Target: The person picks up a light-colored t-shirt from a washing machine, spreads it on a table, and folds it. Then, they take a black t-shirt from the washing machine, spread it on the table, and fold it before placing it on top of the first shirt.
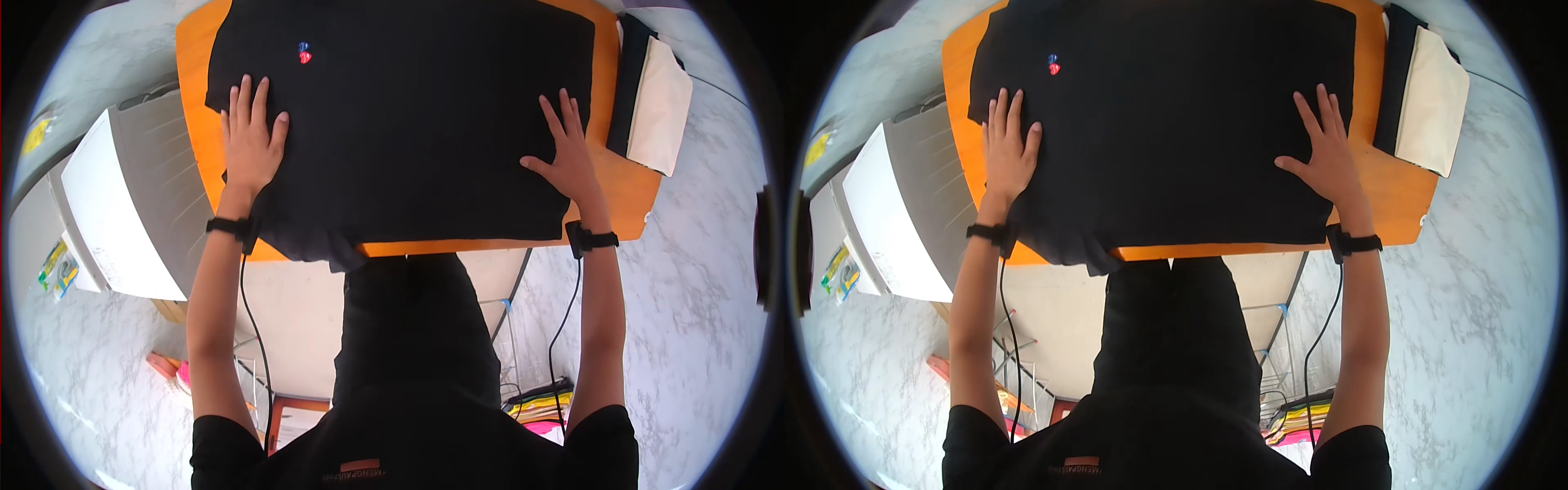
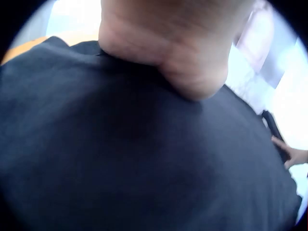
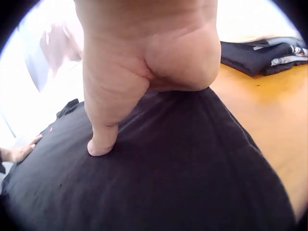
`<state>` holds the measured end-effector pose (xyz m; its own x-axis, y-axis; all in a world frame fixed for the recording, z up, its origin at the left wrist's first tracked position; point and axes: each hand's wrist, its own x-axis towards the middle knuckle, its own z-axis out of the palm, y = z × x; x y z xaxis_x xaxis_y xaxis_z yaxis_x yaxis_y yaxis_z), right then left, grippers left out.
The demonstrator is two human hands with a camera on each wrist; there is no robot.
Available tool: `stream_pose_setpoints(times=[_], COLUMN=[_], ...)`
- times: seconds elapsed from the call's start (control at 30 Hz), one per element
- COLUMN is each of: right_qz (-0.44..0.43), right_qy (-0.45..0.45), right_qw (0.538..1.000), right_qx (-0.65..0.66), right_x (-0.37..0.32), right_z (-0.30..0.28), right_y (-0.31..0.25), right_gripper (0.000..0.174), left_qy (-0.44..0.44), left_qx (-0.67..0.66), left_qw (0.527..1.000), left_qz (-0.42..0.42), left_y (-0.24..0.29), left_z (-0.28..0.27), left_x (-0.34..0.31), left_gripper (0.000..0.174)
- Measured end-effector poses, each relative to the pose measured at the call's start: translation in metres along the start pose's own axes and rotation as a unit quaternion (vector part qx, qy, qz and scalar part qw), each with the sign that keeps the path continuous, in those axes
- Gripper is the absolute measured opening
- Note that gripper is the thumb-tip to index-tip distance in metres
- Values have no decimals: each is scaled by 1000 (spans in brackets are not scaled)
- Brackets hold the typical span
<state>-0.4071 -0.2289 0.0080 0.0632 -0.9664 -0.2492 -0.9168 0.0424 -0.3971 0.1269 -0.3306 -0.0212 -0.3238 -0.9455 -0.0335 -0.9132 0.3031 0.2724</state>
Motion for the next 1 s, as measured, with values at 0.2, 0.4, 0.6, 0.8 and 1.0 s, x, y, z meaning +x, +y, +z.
stream_pose_setpoints(times=[0.2, 0.4, 0.6, 0.8, 1.0], right_qz=[-37, -58, -97, -133, -347], right_qy=[22, 78, 41, -160, -17], right_qw=[999, 995, 993, 948, 934], right_qx=[-27, -30, 56, 242, 80], right_x=[26, 26, -55, -107, -107], right_z=[6, -10, 28, 96, 133], right_y=[37, 18, -66, -195, -288], right_gripper=[115, 79, 16, 12, 21], left_qy=[64, 140, 78, 135, -8], left_qx=[94, 12, -140, -313, -313], left_qw=[993, 989, 931, 803, 842], left_qz=[23, 47, -328, -489, -439], left_y=[-10, 2, 24, 18, -22], left_z=[25, -5, -14, -3, -21], left_x=[35, 23, -135, -177, -144], left_gripper=[63, 52, 35, 45, 33])
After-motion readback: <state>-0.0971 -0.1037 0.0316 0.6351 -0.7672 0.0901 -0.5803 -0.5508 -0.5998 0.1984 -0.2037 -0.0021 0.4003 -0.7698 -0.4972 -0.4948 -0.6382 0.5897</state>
